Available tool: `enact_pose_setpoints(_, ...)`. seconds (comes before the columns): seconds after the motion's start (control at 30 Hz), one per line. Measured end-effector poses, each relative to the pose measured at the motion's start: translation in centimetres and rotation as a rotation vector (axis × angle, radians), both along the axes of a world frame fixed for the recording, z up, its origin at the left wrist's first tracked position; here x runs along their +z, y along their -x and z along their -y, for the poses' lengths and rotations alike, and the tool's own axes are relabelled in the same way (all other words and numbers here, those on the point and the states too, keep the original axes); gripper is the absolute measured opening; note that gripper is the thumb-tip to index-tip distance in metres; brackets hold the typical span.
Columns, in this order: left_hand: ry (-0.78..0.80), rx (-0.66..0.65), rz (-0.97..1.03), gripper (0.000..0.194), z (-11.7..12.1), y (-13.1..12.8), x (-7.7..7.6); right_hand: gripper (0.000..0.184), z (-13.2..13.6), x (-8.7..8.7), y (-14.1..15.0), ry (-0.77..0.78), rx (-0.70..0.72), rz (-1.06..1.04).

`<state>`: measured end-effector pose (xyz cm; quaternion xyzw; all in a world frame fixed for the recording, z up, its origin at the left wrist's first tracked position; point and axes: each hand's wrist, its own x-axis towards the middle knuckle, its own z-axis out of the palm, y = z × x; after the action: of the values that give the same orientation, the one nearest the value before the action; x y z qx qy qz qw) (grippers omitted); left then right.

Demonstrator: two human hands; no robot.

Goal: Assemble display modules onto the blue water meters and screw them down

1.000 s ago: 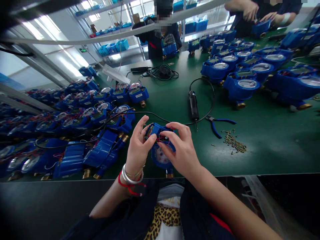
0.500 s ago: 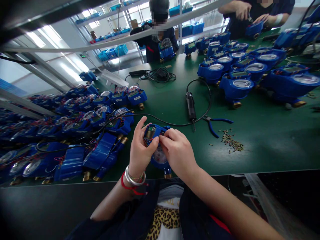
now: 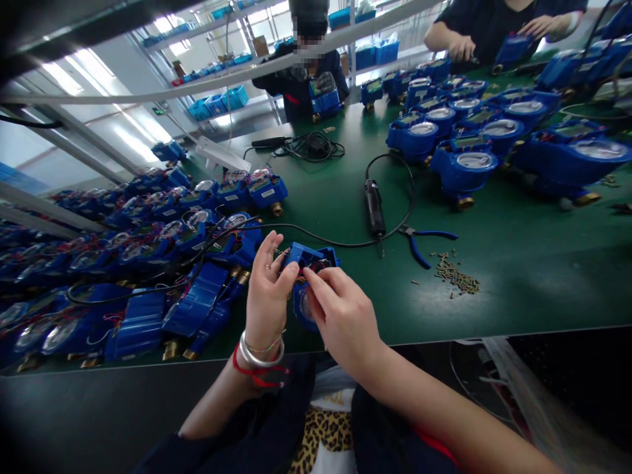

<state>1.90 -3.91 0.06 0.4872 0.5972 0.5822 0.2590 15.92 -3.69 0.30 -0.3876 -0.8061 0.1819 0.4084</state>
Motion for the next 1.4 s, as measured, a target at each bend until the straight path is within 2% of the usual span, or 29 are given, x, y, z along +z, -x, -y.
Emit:
enact_pose_setpoints(0.1, 0.033, -0.048, 0.093, 0.057, 0.1, 0.2, 0.2, 0.030, -1.0, 0.3, 0.5, -0.044, -0.024, 0.016)
enact_pose_setpoints(0.3, 0.072, -0.074, 0.145, 0.058, 0.1, 0.5, 0.4, 0.020, -2.3, 0.9, 0.9, -0.022, 0.063, -0.006)
enact_pose_setpoints(0.43, 0.069, -0.090, 0.189, 0.059, 0.1, 0.5, 0.5, 0.018, -2.1, 0.8, 0.9, 0.087, 0.150, -0.093)
enact_pose_setpoints(0.57, 0.075, -0.106, 0.271, 0.059, 0.0, 0.4, 0.9, 0.020, -1.9, 0.8, 1.1, 0.229, 0.144, -0.157)
enact_pose_setpoints(0.73, 0.070, -0.108, 0.324, 0.061, 0.0, 0.4, 1.2, 0.020, -1.9, 1.1, 1.2, 0.303, 0.157, -0.180)
enact_pose_setpoints(0.87, 0.036, -0.109, 0.239, 0.063, 0.0, 0.4, 0.8, 0.018, -2.0, 1.3, 0.9, 0.363, 0.186, -0.202)
enact_pose_setpoints(1.03, -0.072, -0.085, 0.044, 0.069, 0.1, 0.1, 0.2, 0.017, -2.1, 0.7, 0.3, 0.448, 0.133, -0.271)
enact_pose_setpoints(1.27, -0.119, -0.020, -0.148, 0.073, 0.1, -0.3, -0.1, 0.012, -1.6, 0.4, 0.3, 0.206, -0.122, -0.158)
enact_pose_setpoints(1.4, -0.103, 0.010, -0.235, 0.075, 0.3, -0.7, 0.0, 0.024, -0.9, 0.8, 0.3, 0.183, -0.149, -0.129)
